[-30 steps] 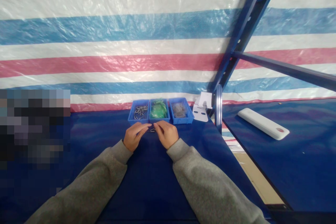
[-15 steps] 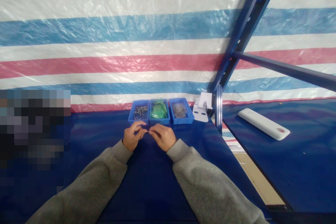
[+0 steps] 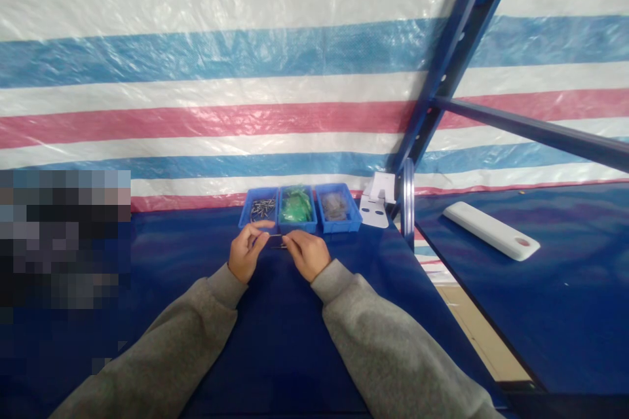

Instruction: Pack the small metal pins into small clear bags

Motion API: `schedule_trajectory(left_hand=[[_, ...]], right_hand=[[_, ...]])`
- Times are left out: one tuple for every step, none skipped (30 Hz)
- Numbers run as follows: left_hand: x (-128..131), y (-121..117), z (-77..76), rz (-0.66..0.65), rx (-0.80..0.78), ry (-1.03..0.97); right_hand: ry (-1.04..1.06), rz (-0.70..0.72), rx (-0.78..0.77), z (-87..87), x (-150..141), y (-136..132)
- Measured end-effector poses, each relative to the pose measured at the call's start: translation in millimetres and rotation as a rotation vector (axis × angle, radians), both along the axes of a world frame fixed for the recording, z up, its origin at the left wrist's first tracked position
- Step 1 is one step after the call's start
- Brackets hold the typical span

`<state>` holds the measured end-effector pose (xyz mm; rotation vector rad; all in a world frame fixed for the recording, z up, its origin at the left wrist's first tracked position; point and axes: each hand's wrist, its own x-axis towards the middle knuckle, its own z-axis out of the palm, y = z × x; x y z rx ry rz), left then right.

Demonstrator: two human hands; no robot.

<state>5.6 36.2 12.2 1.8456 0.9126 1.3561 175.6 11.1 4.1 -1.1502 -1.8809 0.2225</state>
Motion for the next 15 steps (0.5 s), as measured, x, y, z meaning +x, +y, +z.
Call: schedule_trajectory(left_hand=[[0.7, -1.2, 0.7, -0.012, -0.002, -0.001], [1.3, -2.2, 1.0, -0.032, -0.009, 0.006], [1.9, -3.0, 1.0, -0.053, -0.016, 0.022], [2.3, -3.5, 0.7, -0.068, -0.017, 0.043], [2.6, -3.8, 0.4, -0.074, -0.011, 0.065], [2.8, -3.9, 0.2, -0.071, 0.001, 0.088], [2.9, -3.8, 0.1, -0.058, 0.018, 0.110], [2.8, -3.7, 0.2, -0.036, 0.039, 0.133], [2.7, -3.6, 0.6, -0.010, 0.062, 0.157], [2.4, -3.6, 1.2, 0.014, 0.086, 0.184], [2.1, -3.5, 1.9, 0.035, 0.113, 0.212], [1.8, -3.6, 2.5, 0.050, 0.145, 0.240], [1.4, -3.7, 3.0, 0.057, 0.181, 0.265], [1.0, -3.8, 3.2, 0.056, 0.220, 0.286], [0.7, -4.0, 3.3, 0.050, 0.258, 0.302]], right_hand=[[0.015, -0.021, 0.003, -0.2, 0.5, 0.4], [0.029, -0.042, 0.006, -0.3, 0.9, 0.8], [0.040, -0.056, 0.008, -0.2, 1.2, 1.1], [0.048, -0.067, 0.012, 0.1, 1.3, 1.2], [0.053, -0.072, 0.015, 0.5, 1.3, 1.2], [0.054, -0.072, 0.019, 1.0, 1.2, 1.1], [0.053, -0.070, 0.021, 1.4, 1.0, 0.9], [0.052, -0.069, 0.023, 1.8, 0.8, 0.6], [0.049, -0.069, 0.023, 2.2, 0.6, 0.4], [0.047, -0.070, 0.023, 2.4, 0.4, 0.2], [0.046, -0.070, 0.022, 2.6, 0.4, 0.1], [0.045, -0.070, 0.022, 2.6, 0.5, 0.0], [0.045, -0.069, 0.022, 2.6, 0.6, 0.0], [0.045, -0.068, 0.023, 2.5, 0.8, 0.1], [0.044, -0.066, 0.025, 2.3, 1.0, 0.3]])
